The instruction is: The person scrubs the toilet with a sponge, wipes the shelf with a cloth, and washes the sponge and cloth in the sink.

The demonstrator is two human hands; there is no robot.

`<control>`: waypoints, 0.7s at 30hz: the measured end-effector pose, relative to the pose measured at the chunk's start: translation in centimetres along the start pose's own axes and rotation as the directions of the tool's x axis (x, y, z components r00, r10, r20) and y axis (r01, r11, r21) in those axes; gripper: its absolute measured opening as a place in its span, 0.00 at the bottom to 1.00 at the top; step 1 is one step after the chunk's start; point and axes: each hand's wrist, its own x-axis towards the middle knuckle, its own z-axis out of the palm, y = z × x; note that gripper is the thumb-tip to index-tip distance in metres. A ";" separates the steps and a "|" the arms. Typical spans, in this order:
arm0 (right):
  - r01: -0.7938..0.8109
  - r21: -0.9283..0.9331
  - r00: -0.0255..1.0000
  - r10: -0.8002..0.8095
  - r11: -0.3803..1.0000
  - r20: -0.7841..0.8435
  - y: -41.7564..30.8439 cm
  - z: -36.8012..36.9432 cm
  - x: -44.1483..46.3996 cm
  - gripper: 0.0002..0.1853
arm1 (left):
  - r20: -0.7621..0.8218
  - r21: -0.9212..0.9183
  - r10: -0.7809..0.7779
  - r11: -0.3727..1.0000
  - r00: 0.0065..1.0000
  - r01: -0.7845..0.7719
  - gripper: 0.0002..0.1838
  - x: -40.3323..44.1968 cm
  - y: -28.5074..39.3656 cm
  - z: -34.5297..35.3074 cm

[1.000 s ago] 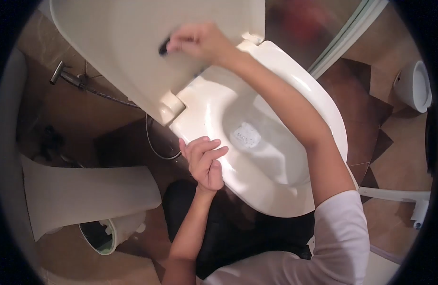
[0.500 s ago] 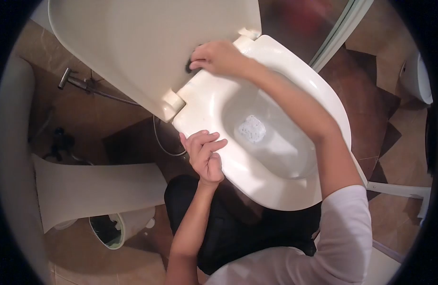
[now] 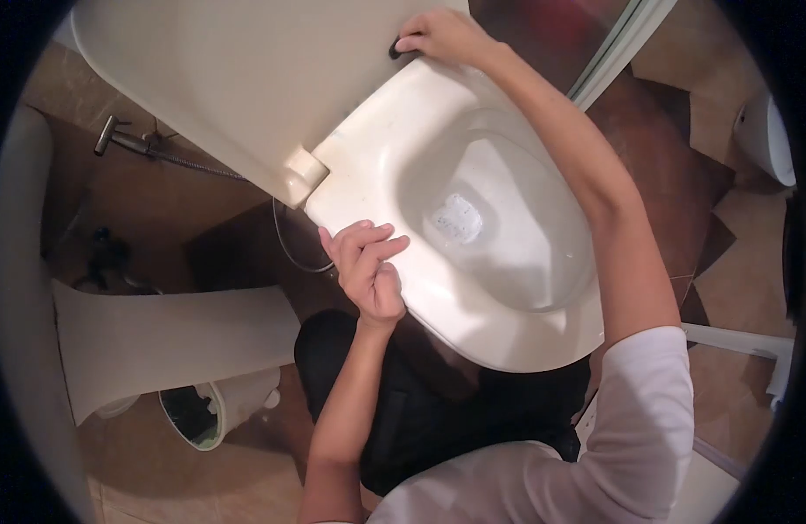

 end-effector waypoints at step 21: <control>0.043 0.102 0.998 -0.047 0.994 0.039 -4.0 1.8 -0.5 0.11 | 0.019 -0.033 0.005 0.999 1.000 -0.004 0.16 0.2 -0.6 -0.1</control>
